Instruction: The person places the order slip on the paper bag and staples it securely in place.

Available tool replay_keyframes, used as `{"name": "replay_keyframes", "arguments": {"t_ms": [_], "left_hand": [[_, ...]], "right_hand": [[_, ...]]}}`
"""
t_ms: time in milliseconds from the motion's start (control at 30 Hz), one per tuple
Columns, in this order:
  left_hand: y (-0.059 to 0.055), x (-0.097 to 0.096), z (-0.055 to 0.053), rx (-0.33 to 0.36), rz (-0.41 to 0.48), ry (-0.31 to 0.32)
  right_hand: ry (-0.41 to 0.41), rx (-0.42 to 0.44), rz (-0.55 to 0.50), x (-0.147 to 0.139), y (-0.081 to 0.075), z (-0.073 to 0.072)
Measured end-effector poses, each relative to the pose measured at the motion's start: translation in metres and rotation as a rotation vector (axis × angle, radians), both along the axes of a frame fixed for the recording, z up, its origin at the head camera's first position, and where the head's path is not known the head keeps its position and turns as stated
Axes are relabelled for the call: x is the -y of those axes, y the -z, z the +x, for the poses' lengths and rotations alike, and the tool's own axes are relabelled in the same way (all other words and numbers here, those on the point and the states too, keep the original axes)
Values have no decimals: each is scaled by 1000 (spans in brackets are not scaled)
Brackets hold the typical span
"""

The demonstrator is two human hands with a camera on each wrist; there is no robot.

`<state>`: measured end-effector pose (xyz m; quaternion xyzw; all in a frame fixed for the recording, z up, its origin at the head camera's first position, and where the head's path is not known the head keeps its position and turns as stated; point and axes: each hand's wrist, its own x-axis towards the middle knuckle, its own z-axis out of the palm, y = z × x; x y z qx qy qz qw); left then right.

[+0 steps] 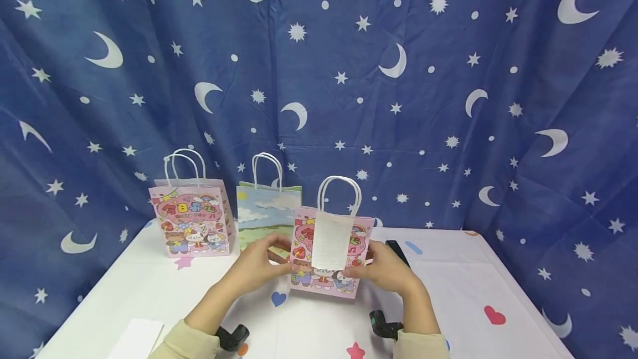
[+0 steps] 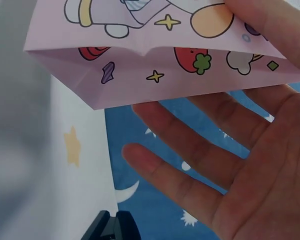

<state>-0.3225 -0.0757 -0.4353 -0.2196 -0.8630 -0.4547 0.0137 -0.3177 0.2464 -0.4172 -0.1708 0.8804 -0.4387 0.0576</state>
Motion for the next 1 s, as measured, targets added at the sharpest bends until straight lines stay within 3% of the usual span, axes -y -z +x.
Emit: {"name": "replay_keyframes", "arguments": {"t_ms": [300, 633, 767, 1000], "left_hand": [[3, -31, 3, -135, -65, -86], [12, -52, -8, -233, 13, -181], [15, -59, -13, -232, 6, -229], [21, -73, -17, -155, -13, -306]], "right_hand": [[112, -14, -62, -9, -2, -2], [243, -76, -92, -9, 1, -7], [296, -78, -68, -7, 1, -7], [322, -63, -64, -1, 4, -9]]}}
